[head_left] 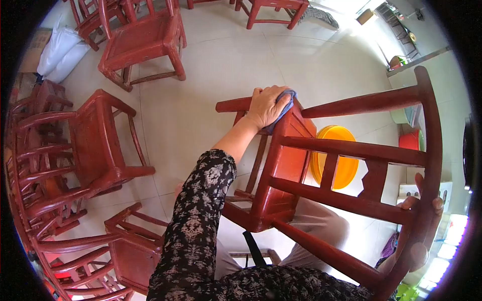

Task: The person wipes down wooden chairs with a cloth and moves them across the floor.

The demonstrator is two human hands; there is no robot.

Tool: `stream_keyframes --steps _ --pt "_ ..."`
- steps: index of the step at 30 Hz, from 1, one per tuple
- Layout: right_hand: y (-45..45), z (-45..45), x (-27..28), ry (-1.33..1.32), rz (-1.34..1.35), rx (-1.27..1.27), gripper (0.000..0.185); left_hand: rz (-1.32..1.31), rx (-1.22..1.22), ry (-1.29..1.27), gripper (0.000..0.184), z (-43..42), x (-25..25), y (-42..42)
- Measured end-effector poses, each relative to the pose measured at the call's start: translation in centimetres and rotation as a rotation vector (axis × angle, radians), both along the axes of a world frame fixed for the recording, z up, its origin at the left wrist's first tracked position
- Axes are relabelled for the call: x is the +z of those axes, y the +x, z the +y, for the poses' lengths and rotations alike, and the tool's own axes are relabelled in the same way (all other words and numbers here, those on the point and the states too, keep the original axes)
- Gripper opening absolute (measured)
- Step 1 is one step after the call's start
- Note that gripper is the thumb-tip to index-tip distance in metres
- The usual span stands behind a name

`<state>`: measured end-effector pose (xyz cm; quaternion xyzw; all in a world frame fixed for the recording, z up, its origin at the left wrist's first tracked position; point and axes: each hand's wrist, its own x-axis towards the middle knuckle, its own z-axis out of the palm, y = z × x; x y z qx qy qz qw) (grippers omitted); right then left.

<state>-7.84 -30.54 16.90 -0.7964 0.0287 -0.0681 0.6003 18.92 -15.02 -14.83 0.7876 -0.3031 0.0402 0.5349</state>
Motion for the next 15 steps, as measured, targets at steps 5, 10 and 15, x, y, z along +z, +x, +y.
stream_keyframes --steps 5,10,15 --pt "-2.1 -1.4 0.1 -0.147 -0.008 -0.172 0.03 -0.028 0.04 0.011 0.041 0.9 -1.3 0.8" --pt "0.8 3.2 0.2 -0.276 -0.036 -0.214 0.028 0.035 0.221 0.212 0.036 6.4 -9.2 3.2" --pt "-0.5 0.7 -0.2 -0.279 0.0 -0.36 0.032 0.391 0.161 0.396 0.045 8.5 -13.2 6.3"
